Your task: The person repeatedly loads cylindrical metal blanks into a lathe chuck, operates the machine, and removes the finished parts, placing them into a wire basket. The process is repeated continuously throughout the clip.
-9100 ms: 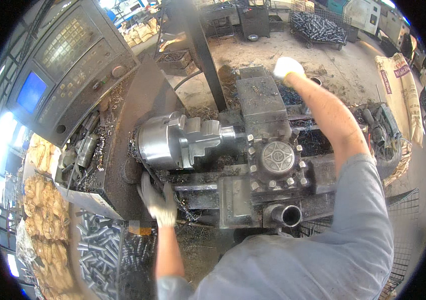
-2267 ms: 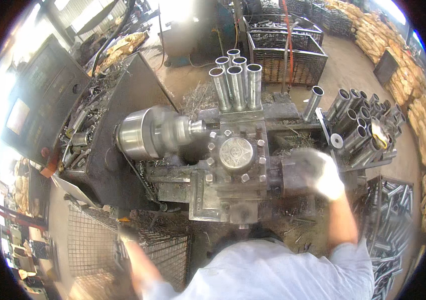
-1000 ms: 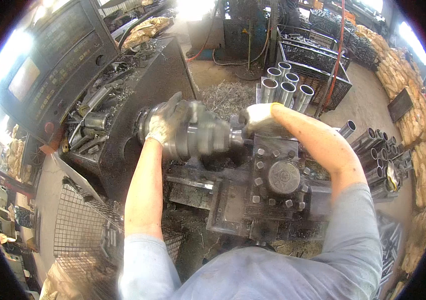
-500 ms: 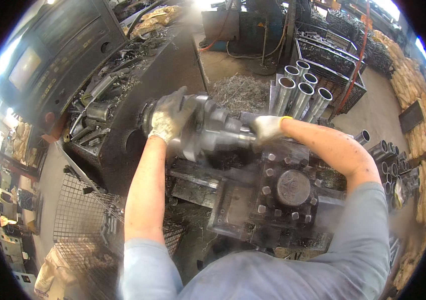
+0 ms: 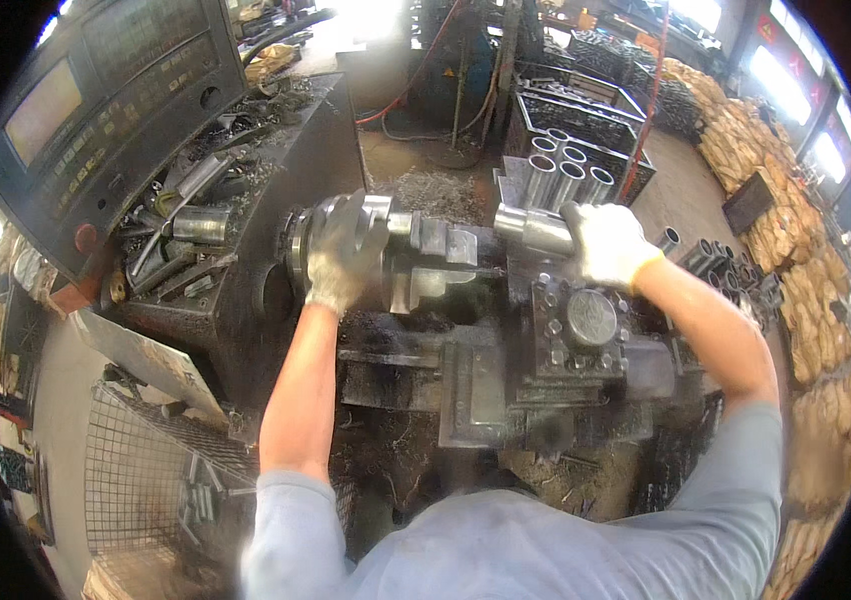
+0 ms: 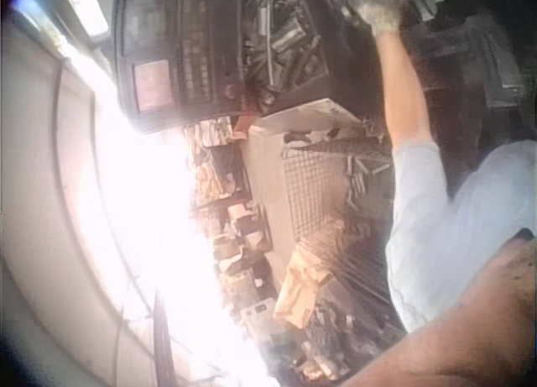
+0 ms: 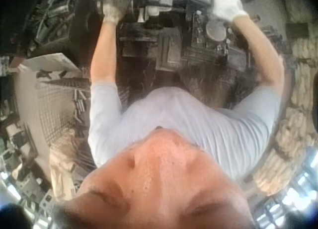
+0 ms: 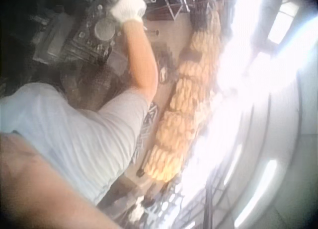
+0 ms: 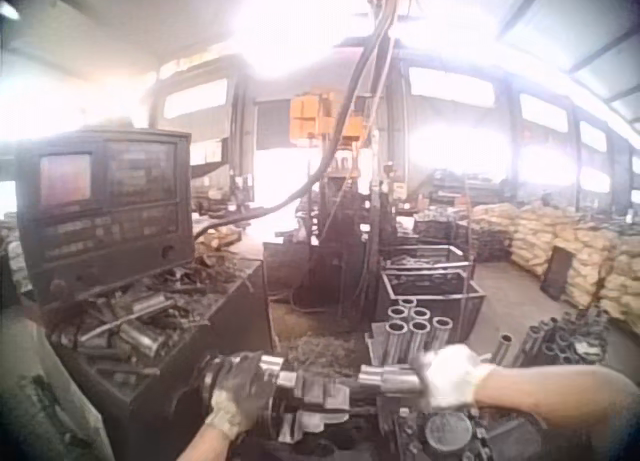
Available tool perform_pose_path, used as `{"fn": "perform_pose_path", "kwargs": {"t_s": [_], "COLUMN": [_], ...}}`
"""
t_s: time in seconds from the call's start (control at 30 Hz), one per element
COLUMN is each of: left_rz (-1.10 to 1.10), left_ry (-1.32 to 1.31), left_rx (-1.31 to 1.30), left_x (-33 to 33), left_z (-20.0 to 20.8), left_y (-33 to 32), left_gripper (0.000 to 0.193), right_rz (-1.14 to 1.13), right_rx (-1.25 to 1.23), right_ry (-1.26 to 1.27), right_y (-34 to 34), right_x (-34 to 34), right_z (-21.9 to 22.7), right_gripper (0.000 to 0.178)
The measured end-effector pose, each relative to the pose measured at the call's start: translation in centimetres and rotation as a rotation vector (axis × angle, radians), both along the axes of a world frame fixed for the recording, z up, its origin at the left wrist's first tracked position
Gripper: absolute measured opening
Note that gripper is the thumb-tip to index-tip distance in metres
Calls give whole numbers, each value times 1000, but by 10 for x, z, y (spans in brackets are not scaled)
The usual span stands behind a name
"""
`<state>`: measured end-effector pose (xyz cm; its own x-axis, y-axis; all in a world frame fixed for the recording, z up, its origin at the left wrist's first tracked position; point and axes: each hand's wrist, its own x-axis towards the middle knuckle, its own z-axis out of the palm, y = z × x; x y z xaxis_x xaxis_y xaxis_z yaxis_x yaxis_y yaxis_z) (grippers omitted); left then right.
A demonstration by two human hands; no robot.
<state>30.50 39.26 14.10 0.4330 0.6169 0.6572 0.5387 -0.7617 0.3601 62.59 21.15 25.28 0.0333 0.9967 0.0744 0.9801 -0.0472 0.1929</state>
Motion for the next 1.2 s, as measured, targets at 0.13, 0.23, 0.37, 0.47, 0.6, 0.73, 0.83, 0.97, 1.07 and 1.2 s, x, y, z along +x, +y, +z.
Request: {"fn": "perform_pose_path", "kwargs": {"t_s": [0.13, 0.23, 0.37, 0.47, 0.6, 0.73, 0.83, 0.97, 1.07, 1.2], "left_rz": [-513, -366, -249, -150, -204, -413, -310, -364, -514, -545], "left_ry": [-618, -813, -1031, -860, -1297, -1560, -1431, -1291, -1392, -1354], "left_rx": [-581, -1276, -1769, -1875, -2007, -2116, -2098, -2011, -2002, -1959], "left_x": [3, 7, 9, 7, -14, -33, -32, -31, -38, -41], "left_z": [-28, -73, -126, -149, -163, -165, -159, -144, -134, -128], "left_y": [-149, -232, -252, -248, -258, -255, -243, -239, -247, -256], "left_gripper": [65, 63, 47, 47, 45, 53, 61, 71, 82, 92], "right_rz": [-271, -140, -489, -378, -331, -54, -53, -456, -130, -291], "right_rx": [-238, -487, -519, -462, -423, -190, 232, 98, 111, 474], "right_ry": [617, 1162, 1764, 1568, 1510, 1473, 1405, 1706, 751, 793], "right_y": [-93, -118, -162, -189, -208, -211, -209, -221, -226, -183], "right_x": [-84, -138, -151, -151, -133, -108, -91, -68, -41, 45], "right_z": [-7, -79, -191, -255, -255, -200, -181, -181, -163, -85], "right_gripper": [84, 81, 71, 58, 60, 39, 30, 38, 43, 24]}}
